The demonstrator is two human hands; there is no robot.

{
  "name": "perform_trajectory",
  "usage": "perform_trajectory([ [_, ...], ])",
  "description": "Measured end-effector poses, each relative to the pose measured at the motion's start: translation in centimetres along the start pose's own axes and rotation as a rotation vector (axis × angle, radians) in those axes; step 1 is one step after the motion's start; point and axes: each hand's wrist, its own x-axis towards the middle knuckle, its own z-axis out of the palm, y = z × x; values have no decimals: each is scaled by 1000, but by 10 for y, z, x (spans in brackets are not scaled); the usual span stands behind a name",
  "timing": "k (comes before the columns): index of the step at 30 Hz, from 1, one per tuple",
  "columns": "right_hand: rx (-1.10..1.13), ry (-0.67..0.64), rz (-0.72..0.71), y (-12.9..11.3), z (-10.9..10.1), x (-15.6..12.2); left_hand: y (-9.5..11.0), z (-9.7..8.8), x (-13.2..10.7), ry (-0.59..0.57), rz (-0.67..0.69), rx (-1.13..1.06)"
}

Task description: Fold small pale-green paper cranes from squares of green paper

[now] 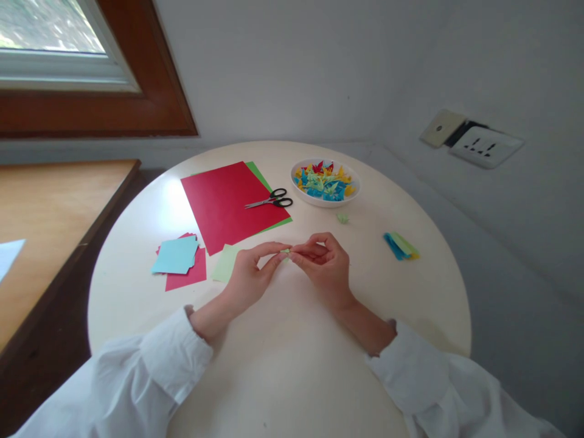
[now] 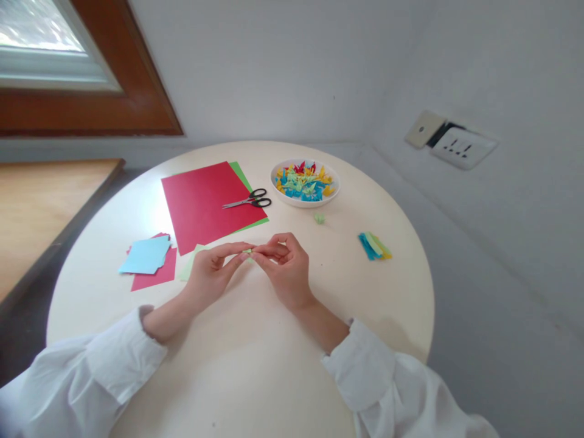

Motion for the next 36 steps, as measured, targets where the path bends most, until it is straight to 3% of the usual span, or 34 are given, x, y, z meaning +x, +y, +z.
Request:
perform_trajectory([
  [9, 66, 29, 39, -1, 3, -3, 5, 2, -1, 31, -14, -9],
  [24, 75, 54, 22, -4, 8, -4, 10, 2, -1, 55, 74, 79],
  [36, 69, 48, 13, -4, 7, -2, 10, 2, -1, 69, 12, 54],
])
